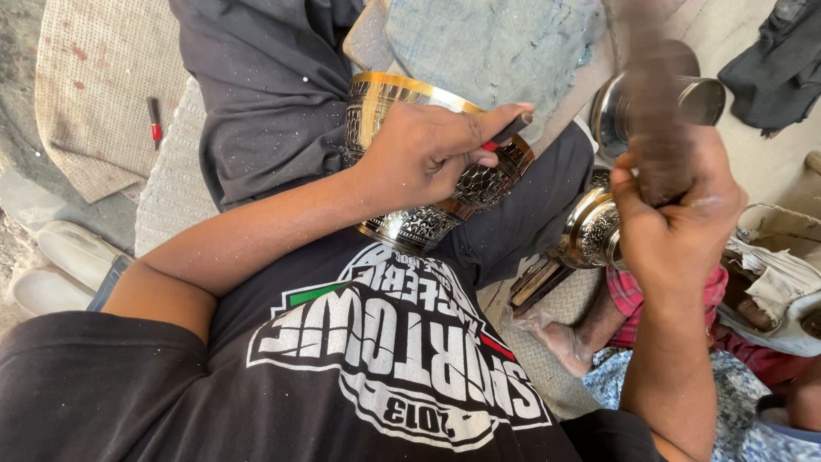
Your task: The person sits on the floor with an ornate brass vessel on their lap and engraves decorative patterns into its surface, holding a chisel against the metal and striking it with a wooden mallet, repositioning the chisel around the vessel as they work.
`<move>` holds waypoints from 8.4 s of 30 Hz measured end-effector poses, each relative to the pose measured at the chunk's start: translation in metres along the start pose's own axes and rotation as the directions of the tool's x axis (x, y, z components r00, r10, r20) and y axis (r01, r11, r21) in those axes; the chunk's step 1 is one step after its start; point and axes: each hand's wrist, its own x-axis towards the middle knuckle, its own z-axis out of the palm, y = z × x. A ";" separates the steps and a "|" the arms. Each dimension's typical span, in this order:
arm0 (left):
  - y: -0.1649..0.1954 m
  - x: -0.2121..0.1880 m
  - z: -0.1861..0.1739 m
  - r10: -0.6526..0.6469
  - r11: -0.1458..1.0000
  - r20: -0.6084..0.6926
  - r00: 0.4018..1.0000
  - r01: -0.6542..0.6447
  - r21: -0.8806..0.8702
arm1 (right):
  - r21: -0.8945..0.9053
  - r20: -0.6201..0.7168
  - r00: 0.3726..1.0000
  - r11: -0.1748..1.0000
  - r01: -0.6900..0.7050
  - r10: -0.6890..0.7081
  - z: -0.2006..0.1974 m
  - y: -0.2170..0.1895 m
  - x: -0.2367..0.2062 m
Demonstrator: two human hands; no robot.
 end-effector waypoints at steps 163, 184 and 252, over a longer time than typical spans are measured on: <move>-0.007 -0.006 -0.004 -0.081 0.995 -0.093 0.992 0.076 -0.064 | 0.523 -0.008 1.000 0.852 0.024 -0.023 0.006 0.016 0.036; -0.005 -0.004 0.001 -0.127 0.988 -0.011 0.992 0.126 -0.090 | -0.431 0.119 0.961 0.859 0.277 -0.250 -0.017 -0.016 0.030; 0.004 -0.010 0.011 -0.195 0.981 -0.022 0.981 0.194 -0.025 | -0.471 0.014 0.957 0.842 0.263 -0.291 -0.028 -0.015 0.012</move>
